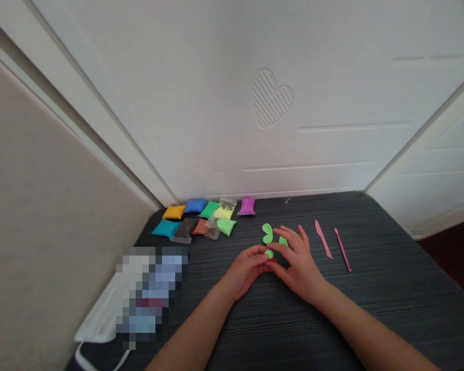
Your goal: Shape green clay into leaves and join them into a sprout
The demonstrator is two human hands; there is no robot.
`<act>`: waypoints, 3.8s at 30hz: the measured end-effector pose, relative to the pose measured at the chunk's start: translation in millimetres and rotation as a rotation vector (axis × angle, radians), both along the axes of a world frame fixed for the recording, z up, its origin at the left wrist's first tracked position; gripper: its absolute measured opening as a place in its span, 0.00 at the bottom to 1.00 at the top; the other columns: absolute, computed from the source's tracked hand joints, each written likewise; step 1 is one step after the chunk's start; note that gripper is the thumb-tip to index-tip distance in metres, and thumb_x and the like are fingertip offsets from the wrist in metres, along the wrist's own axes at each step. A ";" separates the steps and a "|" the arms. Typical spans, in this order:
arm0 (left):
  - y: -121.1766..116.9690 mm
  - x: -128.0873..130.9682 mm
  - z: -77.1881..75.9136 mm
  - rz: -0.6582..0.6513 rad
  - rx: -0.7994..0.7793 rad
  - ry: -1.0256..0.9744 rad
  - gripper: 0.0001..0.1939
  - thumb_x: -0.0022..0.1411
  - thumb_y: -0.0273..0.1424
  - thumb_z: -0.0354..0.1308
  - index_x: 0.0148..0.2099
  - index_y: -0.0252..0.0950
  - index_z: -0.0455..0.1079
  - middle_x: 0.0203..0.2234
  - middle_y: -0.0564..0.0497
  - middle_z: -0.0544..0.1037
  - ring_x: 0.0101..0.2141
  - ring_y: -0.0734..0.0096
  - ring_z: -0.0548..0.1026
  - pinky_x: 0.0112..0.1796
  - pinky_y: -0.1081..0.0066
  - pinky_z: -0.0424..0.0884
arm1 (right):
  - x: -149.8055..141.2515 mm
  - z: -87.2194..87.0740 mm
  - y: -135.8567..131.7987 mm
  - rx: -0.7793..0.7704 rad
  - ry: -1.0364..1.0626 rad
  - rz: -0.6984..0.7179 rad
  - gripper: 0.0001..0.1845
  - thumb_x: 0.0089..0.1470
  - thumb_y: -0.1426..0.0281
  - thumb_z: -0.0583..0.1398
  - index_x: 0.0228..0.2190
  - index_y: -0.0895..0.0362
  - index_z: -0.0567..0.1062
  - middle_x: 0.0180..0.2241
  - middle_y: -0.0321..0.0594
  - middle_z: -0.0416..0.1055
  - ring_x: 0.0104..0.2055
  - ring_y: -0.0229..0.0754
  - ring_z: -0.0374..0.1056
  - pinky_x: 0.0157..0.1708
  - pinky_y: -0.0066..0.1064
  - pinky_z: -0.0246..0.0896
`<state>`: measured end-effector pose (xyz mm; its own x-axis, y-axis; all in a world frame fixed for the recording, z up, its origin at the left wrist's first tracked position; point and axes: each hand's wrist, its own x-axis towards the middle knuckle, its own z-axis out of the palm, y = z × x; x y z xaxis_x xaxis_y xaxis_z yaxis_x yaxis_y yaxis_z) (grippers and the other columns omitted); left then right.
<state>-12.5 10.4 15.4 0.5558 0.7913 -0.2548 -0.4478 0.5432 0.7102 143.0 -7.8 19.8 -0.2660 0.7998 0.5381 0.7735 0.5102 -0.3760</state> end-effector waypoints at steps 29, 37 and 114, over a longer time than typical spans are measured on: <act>-2.8 1.9 -6.4 -0.003 0.040 0.084 0.08 0.51 0.26 0.58 0.36 0.30 0.71 0.31 0.49 0.74 0.33 0.74 0.70 0.39 0.71 0.63 | 9.4 1.0 0.4 -0.032 0.025 0.100 0.16 0.47 0.63 0.59 0.40 0.49 0.70 0.46 0.38 0.67 0.52 0.45 0.58 0.56 0.51 0.31; -2.5 1.4 -6.9 -0.018 0.057 0.097 0.09 0.50 0.27 0.59 0.36 0.30 0.71 0.30 0.48 0.75 0.32 0.71 0.71 0.41 0.67 0.63 | 10.8 0.5 1.4 -0.016 0.012 0.147 0.11 0.49 0.65 0.57 0.38 0.49 0.71 0.43 0.36 0.69 0.50 0.42 0.60 0.57 0.51 0.30; -2.2 2.0 -10.4 -0.013 0.141 0.133 0.10 0.48 0.30 0.60 0.35 0.32 0.72 0.29 0.49 0.74 0.31 0.74 0.69 0.40 0.68 0.61 | 2.3 -10.3 1.5 0.074 0.221 0.108 0.11 0.46 0.69 0.60 0.36 0.49 0.73 0.35 0.34 0.74 0.43 0.41 0.66 0.53 0.46 0.48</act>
<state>-10.5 8.2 5.1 0.5353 0.8172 -0.2135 -0.3386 0.4391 0.8322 145.2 -6.3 9.5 -0.2171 0.7295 0.6486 0.6163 0.6177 -0.4885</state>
